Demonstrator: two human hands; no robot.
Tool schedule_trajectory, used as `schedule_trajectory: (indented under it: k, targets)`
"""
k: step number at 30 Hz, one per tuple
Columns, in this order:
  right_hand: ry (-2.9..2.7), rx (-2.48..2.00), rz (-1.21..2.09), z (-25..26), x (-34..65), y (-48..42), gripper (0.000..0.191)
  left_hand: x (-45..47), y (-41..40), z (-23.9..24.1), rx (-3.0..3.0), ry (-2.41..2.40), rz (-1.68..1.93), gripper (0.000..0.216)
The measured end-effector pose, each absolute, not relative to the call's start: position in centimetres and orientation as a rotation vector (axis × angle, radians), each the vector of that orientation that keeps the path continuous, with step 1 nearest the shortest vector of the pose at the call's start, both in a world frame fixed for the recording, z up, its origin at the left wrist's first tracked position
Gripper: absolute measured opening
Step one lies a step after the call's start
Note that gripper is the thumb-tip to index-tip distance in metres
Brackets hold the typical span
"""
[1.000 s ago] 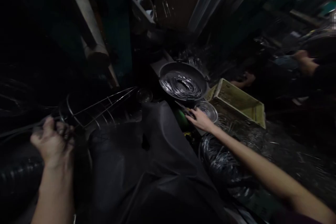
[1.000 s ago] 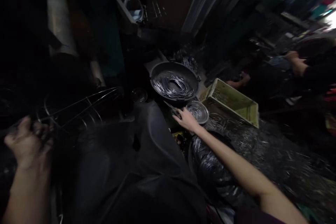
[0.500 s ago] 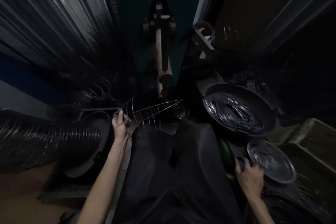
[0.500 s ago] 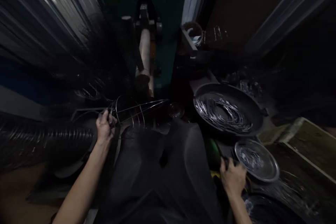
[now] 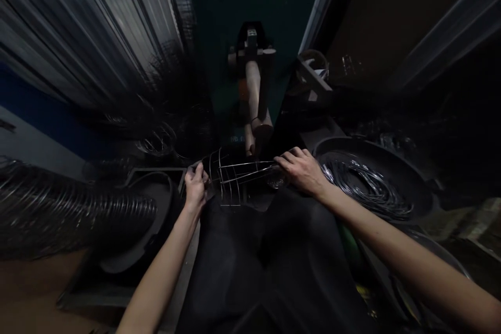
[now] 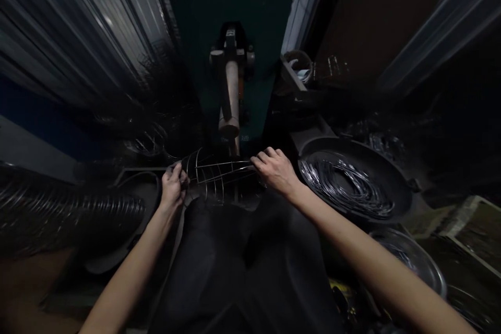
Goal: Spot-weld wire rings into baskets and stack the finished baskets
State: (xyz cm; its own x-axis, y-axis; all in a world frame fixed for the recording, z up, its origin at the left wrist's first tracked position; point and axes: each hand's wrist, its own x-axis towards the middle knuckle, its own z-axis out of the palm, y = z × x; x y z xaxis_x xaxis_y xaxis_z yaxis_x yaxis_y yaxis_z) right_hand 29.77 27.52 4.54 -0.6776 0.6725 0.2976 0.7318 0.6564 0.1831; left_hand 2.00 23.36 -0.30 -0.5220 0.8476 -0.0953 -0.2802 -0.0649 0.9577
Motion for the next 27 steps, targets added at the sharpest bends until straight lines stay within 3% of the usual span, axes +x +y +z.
schedule_trajectory:
  k: [27]
  targets:
    - [-2.562,-1.244,-0.475,3.3,29.3,31.9,0.031,2.0,27.9,-0.9,0.597,1.367,1.772,0.026]
